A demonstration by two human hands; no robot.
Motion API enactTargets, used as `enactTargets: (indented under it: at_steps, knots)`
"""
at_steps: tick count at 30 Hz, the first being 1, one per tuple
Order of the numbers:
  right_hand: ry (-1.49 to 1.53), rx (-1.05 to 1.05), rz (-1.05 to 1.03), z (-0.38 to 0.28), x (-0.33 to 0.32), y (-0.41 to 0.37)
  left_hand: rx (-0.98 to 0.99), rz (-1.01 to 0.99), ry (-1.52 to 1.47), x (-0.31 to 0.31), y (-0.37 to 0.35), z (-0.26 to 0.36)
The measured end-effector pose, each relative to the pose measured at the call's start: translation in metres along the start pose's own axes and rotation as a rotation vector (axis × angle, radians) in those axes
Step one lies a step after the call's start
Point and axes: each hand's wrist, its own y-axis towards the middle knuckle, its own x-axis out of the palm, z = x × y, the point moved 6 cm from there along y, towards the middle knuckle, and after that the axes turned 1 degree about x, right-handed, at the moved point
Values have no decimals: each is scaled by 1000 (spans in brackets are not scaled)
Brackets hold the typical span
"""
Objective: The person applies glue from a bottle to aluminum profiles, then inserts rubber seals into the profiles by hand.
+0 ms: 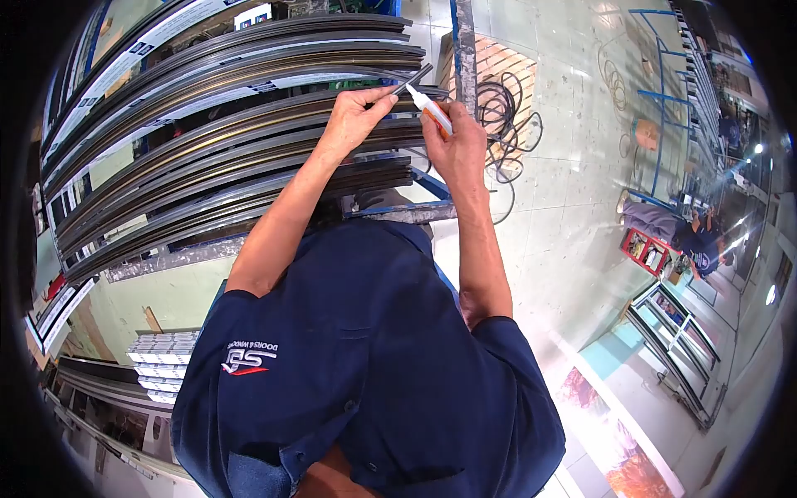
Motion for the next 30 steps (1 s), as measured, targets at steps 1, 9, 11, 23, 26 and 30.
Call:
enactTargets:
  at_steps: [1, 9, 11, 23, 26, 30]
  knots:
    - [6, 3, 2, 0, 0, 0, -5, -2, 1, 0, 0, 0]
    - [31, 26, 32, 6, 1, 2, -6, 2, 46, 0, 0, -2]
    - [11, 42, 21, 8, -1, 5, 12, 4, 49, 0, 1, -3]
    - [-12, 23, 68, 22, -11, 18, -9, -24, 12, 0, -1, -3]
    - [-24, -15, 53, 18, -8, 13, -8, -21, 13, 1, 0, -3]
    - [0, -14, 24, 8, -6, 8, -18, -21, 17, 1, 0, -5]
